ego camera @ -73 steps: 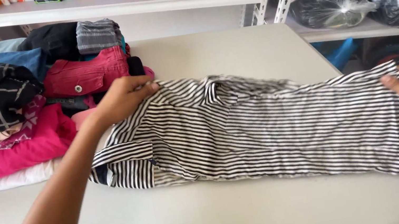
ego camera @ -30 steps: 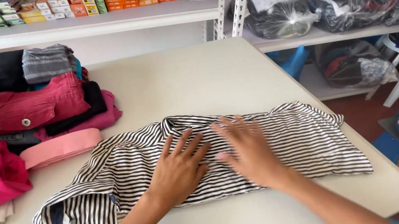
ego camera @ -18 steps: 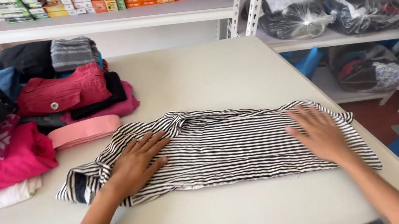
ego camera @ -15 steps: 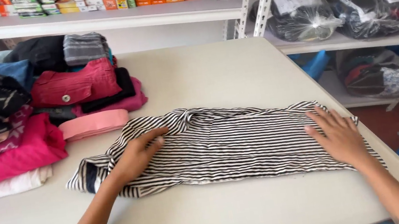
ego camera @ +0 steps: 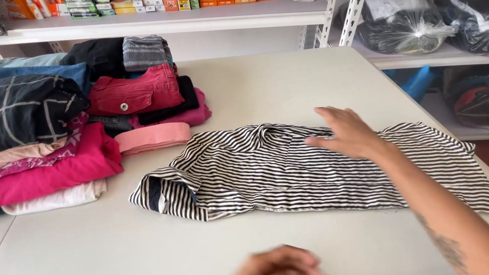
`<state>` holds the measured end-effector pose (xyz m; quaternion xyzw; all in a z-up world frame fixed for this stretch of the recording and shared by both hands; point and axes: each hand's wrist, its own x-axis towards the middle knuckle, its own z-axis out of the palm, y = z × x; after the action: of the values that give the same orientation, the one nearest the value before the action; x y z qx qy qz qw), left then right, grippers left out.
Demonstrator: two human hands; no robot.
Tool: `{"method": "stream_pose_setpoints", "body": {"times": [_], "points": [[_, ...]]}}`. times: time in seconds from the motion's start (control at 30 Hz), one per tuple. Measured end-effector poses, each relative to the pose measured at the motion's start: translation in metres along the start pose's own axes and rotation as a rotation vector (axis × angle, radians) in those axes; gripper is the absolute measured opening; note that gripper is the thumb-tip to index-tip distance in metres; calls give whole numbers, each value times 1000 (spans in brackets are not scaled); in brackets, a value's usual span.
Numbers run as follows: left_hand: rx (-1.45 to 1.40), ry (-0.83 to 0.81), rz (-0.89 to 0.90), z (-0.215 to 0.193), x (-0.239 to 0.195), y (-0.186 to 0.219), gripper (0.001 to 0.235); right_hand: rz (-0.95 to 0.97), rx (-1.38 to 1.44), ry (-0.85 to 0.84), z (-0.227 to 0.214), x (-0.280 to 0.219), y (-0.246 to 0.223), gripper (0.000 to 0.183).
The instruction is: The person lays a striped shirt on a white table, buttons the front placket, and folds the garment into a compact stack. They then place the folded shirt onto a pile of other clothes.
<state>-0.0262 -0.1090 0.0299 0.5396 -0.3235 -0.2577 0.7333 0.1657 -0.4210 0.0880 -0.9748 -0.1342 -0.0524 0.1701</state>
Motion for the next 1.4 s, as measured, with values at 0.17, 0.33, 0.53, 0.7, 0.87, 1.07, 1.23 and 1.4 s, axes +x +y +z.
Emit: {"method": "stream_pose_setpoints", "body": {"times": [0.17,0.33,0.53,0.7,0.87,1.07,1.23,1.4], "points": [[-932,590,-374,45,39,-28,57,137,-169,-324,14,3,-33,102],[-981,719,-330,29,69,-43,49,142,-61,-419,-1,-47,-41,95],[-745,638,-333,0,109,-52,54,150,229,-262,18,-79,-25,38],[-581,447,-277,-56,137,-77,52,191,814,43,-40,-90,-69,31],[-454,329,-35,-6,134,39,45,35,794,24,-97,-69,-93,35],[-340,747,-99,-2,147,60,70,149,893,-165,-70,-40,-16,37],[-112,692,-184,-26,153,78,72,315,1253,-135,-71,-47,-10,41],[-152,327,-88,-37,177,155,40,213,1373,-116,-121,-49,-55,46]]}}
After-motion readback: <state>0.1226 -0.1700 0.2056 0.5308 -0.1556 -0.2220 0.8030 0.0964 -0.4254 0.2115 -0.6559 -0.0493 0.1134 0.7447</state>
